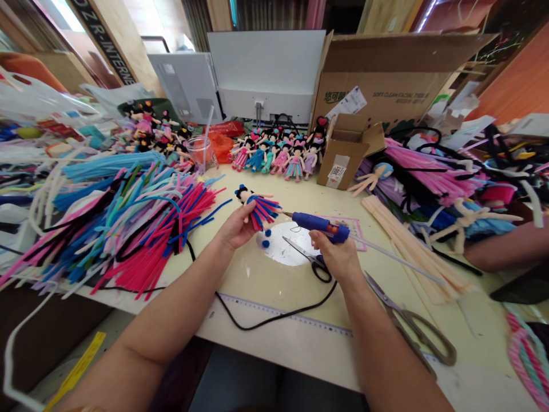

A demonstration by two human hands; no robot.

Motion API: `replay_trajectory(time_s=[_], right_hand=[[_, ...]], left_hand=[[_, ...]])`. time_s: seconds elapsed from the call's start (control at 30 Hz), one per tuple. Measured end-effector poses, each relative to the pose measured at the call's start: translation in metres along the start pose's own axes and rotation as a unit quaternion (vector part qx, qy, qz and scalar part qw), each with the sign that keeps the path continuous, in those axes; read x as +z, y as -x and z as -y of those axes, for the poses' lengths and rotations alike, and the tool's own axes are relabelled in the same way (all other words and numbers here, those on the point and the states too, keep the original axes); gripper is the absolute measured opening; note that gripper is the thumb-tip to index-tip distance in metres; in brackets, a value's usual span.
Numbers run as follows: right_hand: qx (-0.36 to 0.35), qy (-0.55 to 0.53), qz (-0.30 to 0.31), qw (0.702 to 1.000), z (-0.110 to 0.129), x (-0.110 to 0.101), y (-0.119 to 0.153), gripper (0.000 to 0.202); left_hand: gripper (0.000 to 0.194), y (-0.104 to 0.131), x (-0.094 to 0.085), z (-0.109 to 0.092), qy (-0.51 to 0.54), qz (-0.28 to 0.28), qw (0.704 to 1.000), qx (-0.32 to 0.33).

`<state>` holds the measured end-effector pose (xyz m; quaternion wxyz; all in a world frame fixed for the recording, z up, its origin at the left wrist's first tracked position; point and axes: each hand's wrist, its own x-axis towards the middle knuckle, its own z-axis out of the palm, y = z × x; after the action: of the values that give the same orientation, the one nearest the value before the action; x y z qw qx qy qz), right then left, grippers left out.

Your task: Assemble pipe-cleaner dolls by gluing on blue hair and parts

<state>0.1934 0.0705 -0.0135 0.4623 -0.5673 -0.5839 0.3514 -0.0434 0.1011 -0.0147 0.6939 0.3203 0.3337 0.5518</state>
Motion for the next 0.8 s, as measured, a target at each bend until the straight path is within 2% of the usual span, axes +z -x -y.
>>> replay_trajectory(time_s=[0.27, 0.57, 0.8], right_hand=[[0.013, 0.017, -0.008, 1.0, 0.0016, -0.0012, 0.0004, 0.035], [0.02, 0.012, -0.006, 1.0, 0.0075, -0.0005, 0.0013, 0.035], [0.013, 0.002, -0.004, 1.0, 0.0016, 0.0001, 0.0006, 0.033]], left_hand=[[0.037, -0.0004, -0.0001, 0.001, 0.009, -0.009, 1.0, 0.002], [0.04, 0.0006, -0.0007, 0.0001, -0.007, 0.025, 1.0, 0.013], [0.038, -0.0013, -0.0017, 0.0017, 0.003, 0.021, 1.0, 0.01]])
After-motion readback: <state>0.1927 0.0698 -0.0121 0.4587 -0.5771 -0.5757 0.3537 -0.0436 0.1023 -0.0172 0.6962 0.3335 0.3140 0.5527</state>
